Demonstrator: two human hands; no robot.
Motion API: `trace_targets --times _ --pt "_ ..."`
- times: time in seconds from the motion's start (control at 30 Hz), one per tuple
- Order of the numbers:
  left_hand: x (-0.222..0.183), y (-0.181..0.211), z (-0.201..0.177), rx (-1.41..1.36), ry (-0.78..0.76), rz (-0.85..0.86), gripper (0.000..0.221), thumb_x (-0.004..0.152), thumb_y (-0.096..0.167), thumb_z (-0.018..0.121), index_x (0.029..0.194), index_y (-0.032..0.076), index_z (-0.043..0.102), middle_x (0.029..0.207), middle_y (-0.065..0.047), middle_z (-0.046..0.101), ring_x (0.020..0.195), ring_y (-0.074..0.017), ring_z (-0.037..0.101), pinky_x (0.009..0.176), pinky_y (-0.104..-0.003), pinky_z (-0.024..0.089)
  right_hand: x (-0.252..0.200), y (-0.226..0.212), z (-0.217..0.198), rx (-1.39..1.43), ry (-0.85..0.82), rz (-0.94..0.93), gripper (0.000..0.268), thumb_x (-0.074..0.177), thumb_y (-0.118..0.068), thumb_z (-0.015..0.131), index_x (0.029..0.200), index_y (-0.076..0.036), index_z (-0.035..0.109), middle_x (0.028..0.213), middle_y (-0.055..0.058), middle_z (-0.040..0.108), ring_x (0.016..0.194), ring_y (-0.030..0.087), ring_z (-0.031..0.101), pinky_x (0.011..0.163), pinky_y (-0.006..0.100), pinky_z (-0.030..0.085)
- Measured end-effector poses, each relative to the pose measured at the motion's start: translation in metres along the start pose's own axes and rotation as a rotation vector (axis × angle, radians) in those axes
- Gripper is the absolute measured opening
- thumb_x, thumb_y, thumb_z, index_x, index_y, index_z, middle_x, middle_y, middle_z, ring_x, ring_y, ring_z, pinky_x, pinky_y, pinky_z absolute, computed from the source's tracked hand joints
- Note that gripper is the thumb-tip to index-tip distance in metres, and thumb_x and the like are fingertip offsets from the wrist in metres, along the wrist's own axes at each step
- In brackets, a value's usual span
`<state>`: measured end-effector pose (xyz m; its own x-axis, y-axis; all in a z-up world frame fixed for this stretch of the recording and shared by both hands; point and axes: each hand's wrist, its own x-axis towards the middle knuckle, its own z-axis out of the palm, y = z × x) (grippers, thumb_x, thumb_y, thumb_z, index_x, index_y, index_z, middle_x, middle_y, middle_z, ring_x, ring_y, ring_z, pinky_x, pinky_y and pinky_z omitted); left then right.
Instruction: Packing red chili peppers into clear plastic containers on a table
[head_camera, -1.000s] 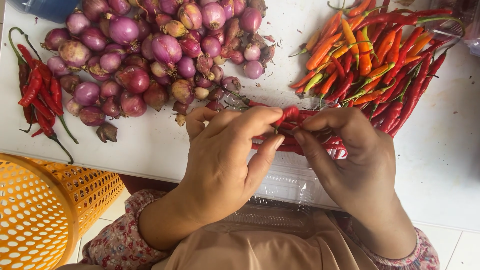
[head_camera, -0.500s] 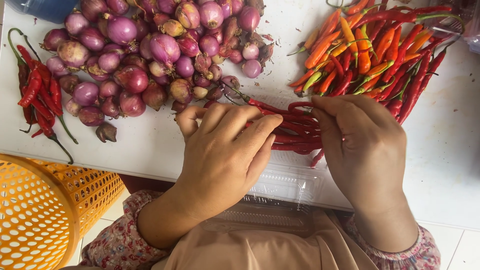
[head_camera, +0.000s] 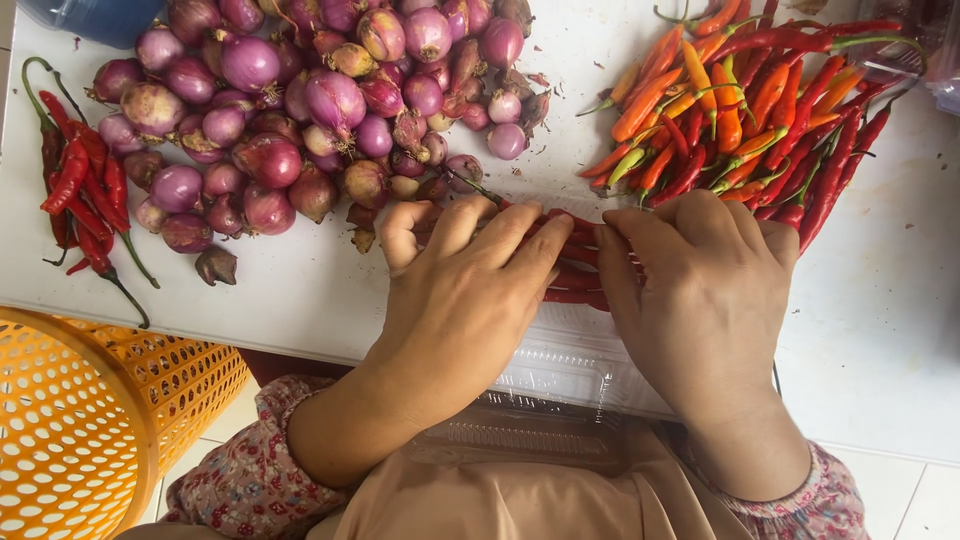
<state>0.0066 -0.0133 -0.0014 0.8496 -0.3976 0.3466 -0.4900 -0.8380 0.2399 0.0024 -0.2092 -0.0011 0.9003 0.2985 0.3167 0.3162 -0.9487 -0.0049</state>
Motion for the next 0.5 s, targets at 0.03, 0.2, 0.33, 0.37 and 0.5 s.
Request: trace_targets --times 0.03,0.2,0.33,0.37,0.5 --pt "0.001 0.001 0.0 0.011 -0.01 -0.009 0.023 0.098 0.027 0.07 0.12 0.023 0.071 0.119 0.011 0.067 0.106 -0.0198 0.058 0.095 -0.046 0.031 -0.001 0.0 -0.001 -0.008 -0.024 0.013 0.008 0.105 -0.027 0.079 0.109 -0.02 0.082 0.095 0.005 0.063 0.083 0.032 0.062 0.078 0.045 0.038" --pt "0.002 0.003 0.002 0.059 -0.018 -0.002 0.036 0.092 0.033 0.077 0.125 0.02 0.07 0.117 0.01 0.066 0.108 -0.0189 0.058 0.098 -0.046 0.032 -0.001 -0.002 -0.001 -0.001 -0.039 0.033 0.012 0.098 -0.027 0.079 0.11 -0.026 0.082 0.096 0.004 0.061 0.083 0.032 0.06 0.078 0.046 0.035" --pt "0.003 0.004 0.003 0.05 -0.085 -0.012 0.04 0.084 0.035 0.078 0.12 0.021 0.069 0.116 0.005 0.063 0.108 -0.0216 0.056 0.097 -0.047 0.031 -0.002 -0.001 -0.004 0.033 -0.085 0.039 0.015 0.095 -0.027 0.074 0.109 -0.025 0.08 0.095 0.004 0.061 0.083 0.032 0.059 0.075 0.048 0.038" --pt "0.002 0.003 0.002 0.02 -0.102 -0.02 0.042 0.085 0.035 0.076 0.123 0.019 0.069 0.119 0.002 0.064 0.109 -0.023 0.055 0.096 -0.047 0.03 -0.003 -0.002 -0.006 0.094 -0.097 0.053 0.015 0.097 -0.026 0.073 0.111 -0.023 0.079 0.095 0.005 0.061 0.083 0.033 0.059 0.075 0.048 0.038" --pt "0.004 0.002 -0.001 0.045 -0.099 0.007 0.045 0.088 0.037 0.074 0.128 0.018 0.065 0.116 0.004 0.062 0.108 -0.0222 0.054 0.095 -0.046 0.03 -0.006 0.01 -0.018 0.167 -0.049 0.085 0.016 0.099 -0.024 0.072 0.113 -0.019 0.078 0.093 0.006 0.061 0.084 0.033 0.06 0.079 0.046 0.039"
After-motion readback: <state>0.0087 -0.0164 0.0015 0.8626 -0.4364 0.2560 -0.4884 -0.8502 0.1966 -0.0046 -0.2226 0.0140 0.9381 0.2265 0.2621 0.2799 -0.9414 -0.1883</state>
